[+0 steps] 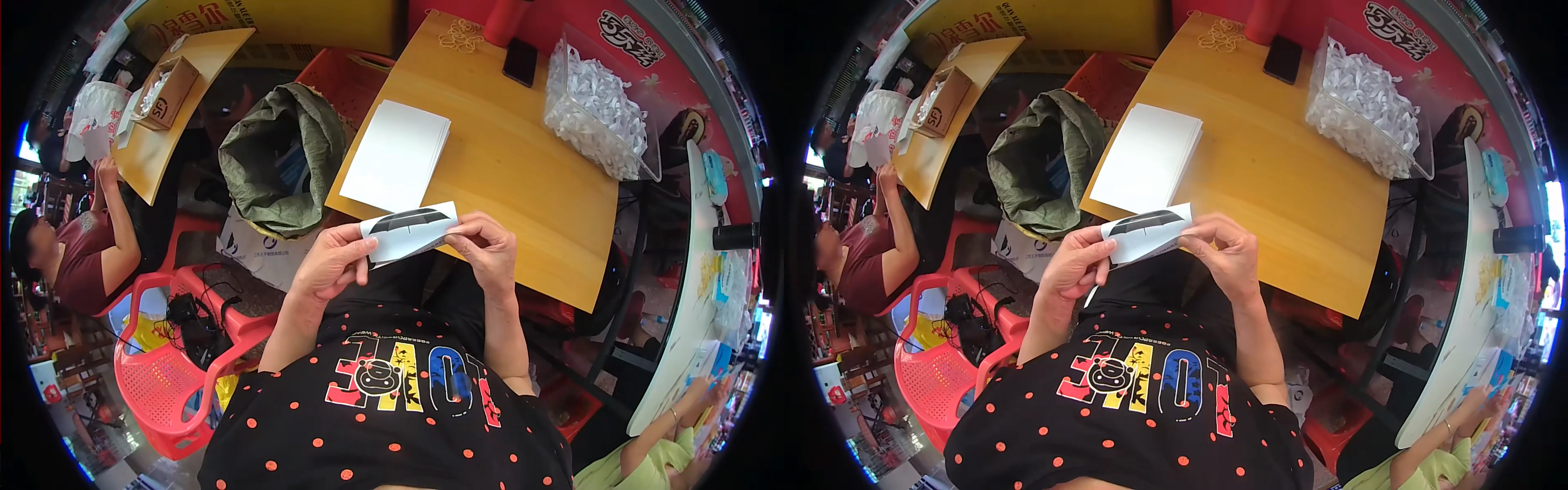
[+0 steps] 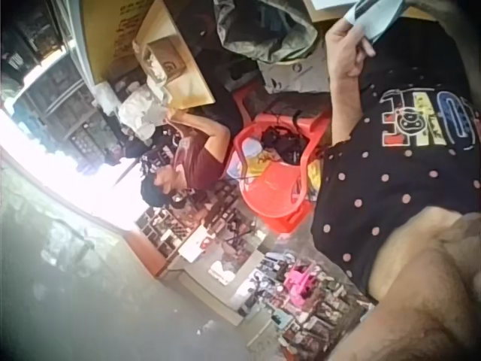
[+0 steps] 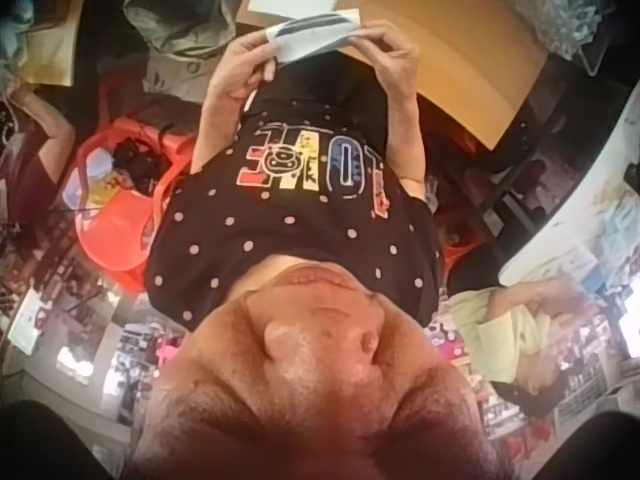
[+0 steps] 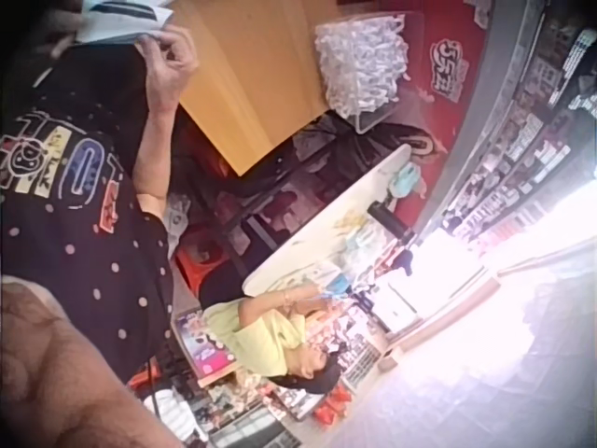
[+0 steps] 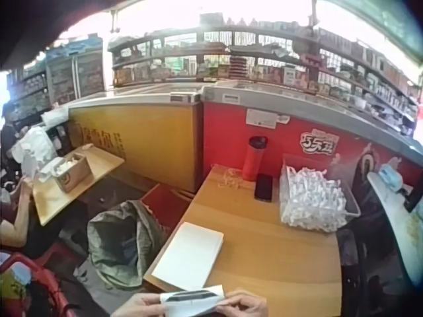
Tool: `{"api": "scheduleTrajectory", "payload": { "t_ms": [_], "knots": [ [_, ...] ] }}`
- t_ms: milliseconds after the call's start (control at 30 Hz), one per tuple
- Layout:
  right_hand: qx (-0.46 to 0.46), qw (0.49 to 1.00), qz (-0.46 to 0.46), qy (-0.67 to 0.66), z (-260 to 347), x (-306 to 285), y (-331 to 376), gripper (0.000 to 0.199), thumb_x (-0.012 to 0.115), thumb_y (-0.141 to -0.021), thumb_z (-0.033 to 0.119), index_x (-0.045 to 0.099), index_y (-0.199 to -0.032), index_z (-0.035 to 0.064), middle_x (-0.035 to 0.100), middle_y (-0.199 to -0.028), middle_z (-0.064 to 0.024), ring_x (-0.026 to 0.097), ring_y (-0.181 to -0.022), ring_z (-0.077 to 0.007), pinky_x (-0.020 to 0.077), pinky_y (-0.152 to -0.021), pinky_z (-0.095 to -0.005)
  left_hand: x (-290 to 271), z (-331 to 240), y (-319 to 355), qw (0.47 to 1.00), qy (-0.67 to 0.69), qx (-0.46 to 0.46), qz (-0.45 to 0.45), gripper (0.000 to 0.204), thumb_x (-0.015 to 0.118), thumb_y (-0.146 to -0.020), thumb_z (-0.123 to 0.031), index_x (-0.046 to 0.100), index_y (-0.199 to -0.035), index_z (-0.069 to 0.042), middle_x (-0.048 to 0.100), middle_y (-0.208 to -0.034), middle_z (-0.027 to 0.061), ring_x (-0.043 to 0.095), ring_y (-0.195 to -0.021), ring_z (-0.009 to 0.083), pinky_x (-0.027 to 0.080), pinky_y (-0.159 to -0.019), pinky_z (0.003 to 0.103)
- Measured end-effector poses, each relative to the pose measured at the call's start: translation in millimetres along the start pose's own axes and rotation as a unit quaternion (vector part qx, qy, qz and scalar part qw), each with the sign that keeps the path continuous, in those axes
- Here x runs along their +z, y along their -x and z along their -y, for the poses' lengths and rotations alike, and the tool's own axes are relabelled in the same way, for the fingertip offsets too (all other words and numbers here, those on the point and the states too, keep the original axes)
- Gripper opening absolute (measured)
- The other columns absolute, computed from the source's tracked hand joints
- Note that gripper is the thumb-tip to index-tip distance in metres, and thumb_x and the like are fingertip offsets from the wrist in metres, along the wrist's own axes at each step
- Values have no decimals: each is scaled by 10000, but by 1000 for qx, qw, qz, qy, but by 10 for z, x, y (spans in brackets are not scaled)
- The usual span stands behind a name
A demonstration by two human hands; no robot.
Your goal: The recorder is peeling and preparing product labels for umbrella cases.
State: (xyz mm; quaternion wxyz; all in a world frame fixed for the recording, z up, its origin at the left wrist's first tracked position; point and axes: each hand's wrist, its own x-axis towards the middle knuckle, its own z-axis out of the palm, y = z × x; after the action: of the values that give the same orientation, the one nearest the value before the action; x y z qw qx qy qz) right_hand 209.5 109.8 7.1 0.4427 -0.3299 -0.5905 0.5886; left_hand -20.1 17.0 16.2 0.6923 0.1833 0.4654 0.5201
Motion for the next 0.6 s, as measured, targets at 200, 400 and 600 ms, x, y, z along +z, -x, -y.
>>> {"api": "scheduleTrajectory", "payload": {
  "t_ms": [200, 400, 600],
  "knots": [
    [48, 992, -74, -89, -169, 24, 15, 43, 704, -777, -27, 687, -816, -20, 668, -823, -46, 607, -726, -77, 488, -656, -198, 64, 101, 17, 999, -12, -33, 12, 243, 559, -917, -73, 586, -1116, 64, 654, -830, 120, 650, -541, 144, 318, -312, 157],
    [76, 990, -106, -61, -272, 23, -23, 70, 729, -769, 10, 673, -808, -7, 678, -753, -47, 607, -682, -65, 488, -650, -199, 253, 267, 7, 993, 113, 14, -34, 253, 534, -931, -89, 573, -1136, 53, 640, -1034, 152, 677, -844, 204, 551, -677, 244],
    [86, 990, -93, -54, -343, 34, -7, 117, 731, -766, 9, 636, -832, -2, 682, -782, -59, 619, -701, -77, 492, -661, -204, 182, 452, -53, 990, -59, 83, -98, 201, 621, -887, -106, 638, -1020, 44, 675, -916, 118, 675, -732, 164, 505, -576, 211]
  ]
}}
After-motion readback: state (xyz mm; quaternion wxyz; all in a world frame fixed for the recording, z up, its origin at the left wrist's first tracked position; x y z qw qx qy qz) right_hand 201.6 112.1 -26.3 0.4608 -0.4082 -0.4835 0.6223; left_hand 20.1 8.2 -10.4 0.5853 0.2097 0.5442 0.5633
